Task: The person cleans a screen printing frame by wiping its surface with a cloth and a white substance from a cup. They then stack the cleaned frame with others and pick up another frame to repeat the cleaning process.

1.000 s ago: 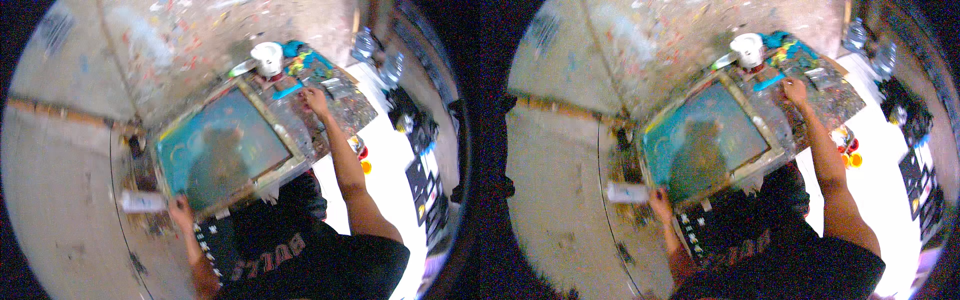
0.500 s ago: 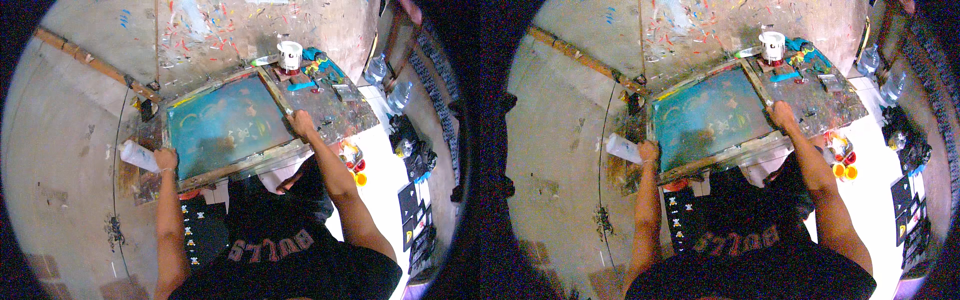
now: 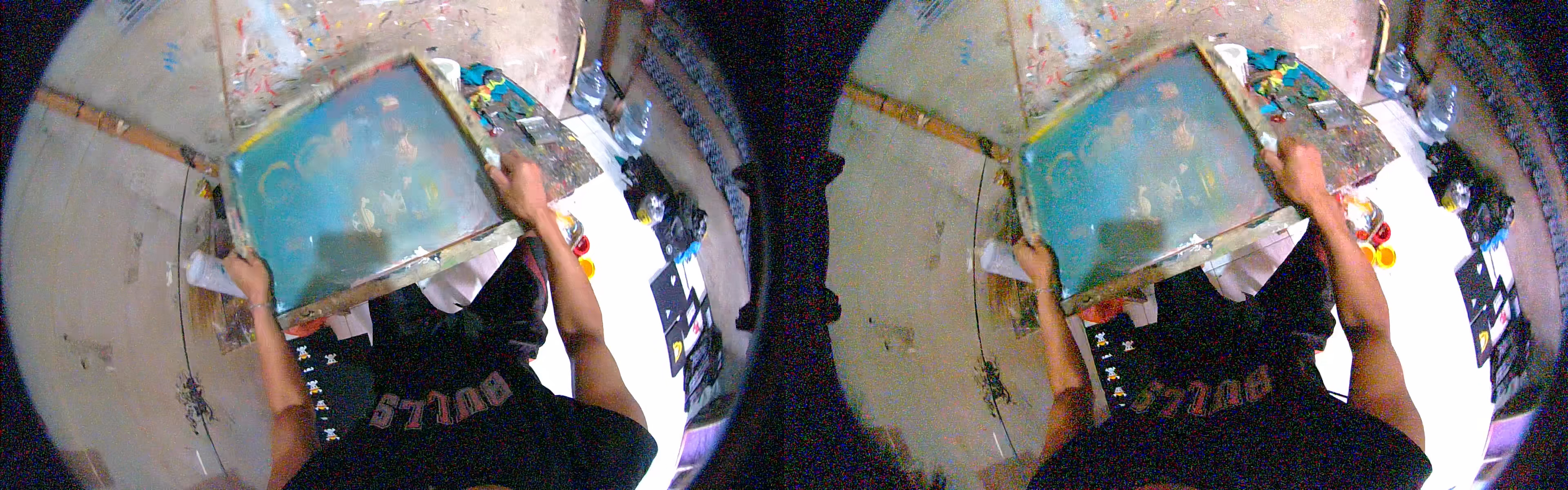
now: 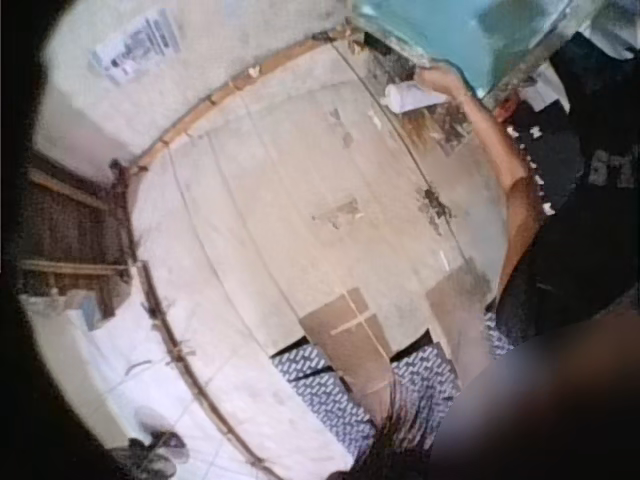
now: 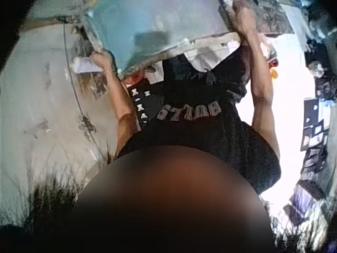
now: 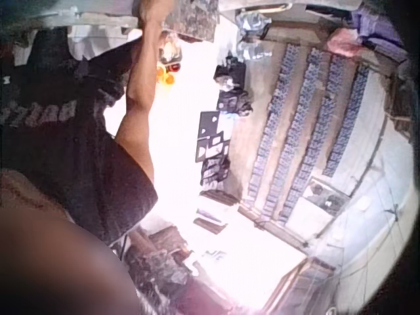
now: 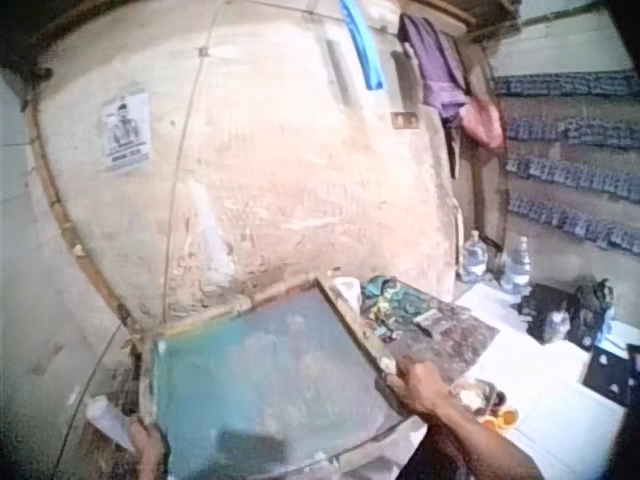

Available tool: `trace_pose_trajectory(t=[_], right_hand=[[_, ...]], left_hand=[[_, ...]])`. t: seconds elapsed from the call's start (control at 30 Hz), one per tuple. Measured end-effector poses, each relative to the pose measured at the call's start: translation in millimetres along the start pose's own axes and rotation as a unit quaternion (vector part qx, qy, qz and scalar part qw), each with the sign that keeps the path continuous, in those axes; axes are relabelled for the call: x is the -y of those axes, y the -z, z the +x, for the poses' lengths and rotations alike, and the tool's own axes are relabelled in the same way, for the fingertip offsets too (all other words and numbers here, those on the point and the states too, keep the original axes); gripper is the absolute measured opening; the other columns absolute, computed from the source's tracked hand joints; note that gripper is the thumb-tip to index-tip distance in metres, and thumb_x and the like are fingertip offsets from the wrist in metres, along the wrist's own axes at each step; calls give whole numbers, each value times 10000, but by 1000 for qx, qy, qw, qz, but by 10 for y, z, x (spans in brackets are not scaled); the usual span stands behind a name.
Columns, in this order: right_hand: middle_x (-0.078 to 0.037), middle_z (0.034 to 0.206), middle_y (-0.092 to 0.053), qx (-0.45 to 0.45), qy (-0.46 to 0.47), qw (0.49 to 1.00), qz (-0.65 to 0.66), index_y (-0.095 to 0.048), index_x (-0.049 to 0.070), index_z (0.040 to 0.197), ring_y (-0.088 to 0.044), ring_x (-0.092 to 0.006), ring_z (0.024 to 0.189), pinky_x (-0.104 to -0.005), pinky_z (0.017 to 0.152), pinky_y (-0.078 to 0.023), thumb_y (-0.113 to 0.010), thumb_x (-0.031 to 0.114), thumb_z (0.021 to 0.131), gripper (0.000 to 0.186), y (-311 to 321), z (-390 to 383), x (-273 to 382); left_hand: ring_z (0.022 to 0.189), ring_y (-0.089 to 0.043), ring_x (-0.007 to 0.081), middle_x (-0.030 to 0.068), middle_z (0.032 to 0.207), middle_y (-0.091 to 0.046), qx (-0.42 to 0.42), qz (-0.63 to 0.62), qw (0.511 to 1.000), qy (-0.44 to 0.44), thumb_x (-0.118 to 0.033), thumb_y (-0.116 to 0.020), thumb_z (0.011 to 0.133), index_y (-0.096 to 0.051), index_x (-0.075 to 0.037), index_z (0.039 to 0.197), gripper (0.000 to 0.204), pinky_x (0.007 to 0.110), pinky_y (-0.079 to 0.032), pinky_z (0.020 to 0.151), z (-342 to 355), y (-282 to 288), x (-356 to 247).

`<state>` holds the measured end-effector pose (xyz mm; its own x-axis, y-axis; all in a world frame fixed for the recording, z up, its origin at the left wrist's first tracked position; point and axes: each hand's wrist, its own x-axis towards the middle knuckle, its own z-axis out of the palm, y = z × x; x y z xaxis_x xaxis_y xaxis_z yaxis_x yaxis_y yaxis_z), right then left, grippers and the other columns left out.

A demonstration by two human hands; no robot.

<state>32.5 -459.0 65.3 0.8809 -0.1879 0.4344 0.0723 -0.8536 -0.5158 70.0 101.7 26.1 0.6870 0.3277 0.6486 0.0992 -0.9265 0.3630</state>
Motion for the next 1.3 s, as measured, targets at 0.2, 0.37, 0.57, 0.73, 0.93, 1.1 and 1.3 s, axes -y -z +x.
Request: trace_pose_trajectory(t=[0.2,0.37,0.57,0.73,0.93,1.1,1.3], right_hand=[[-220,1015,-662,-215,-42,969,110,-654,-42,1060,-646,-333,948,-389,853,-496,-700,231,864,339,776,-343,-282],[-121,1077,-684,-321,-129,890,298,-628,-31,1200,-589,-140,994,-292,892,-463,-663,116,904,332,756,-330,-735],[-85,1123,-671,-373,-173,855,315,-579,-28,1299,-583,-122,983,-263,891,-457,-641,172,942,414,698,-423,-700],[-50,1034,-673,-400,-205,854,262,-610,-31,1257,-572,-104,914,-249,835,-466,-616,191,949,380,790,-322,-537],[-3,898,-672,-324,-320,855,250,-660,-19,1171,-566,-81,822,-255,766,-480,-581,207,960,320,577,-424,-518],[-60,875,-731,-289,-396,837,241,-708,14,1103,-610,-87,781,-289,746,-507,-582,227,938,298,427,-769,-474],[-167,969,-707,-55,-444,767,459,-634,-47,1194,-681,-250,852,-424,754,-567,-656,228,887,413,1200,-1546,-389]], left_hand=[[1063,-521,341,223,1174,-553,-101,-160,978,-83,-211,-611,953,-510,77,1223,408,412,-403,944,446,836,-1142],[1120,-492,227,151,1295,-505,-92,-286,949,-91,-165,-651,941,-456,16,1315,459,324,-414,945,553,1153,-2017],[1172,-486,249,139,1384,-462,-74,-343,922,-165,-165,-714,892,-397,-55,1409,617,386,-439,978,828,1480,-2042],[1373,-353,312,160,1547,-287,24,-402,848,-344,-499,-550,949,-278,6,1496,792,438,-324,1110,1867,1292,-2058],[1425,-274,324,189,1550,-275,259,-468,716,-448,-439,-420,974,-259,35,1495,723,451,-202,1163,3127,804,-3042],[1280,-407,313,183,1332,-452,235,-376,652,-615,-405,-492,934,-519,23,1348,596,420,-265,1098,3380,625,-4497],[1074,-473,230,111,1146,-482,100,-551,412,-719,-281,-604,925,-565,1,1192,390,355,-381,961,2857,1038,-6535]])
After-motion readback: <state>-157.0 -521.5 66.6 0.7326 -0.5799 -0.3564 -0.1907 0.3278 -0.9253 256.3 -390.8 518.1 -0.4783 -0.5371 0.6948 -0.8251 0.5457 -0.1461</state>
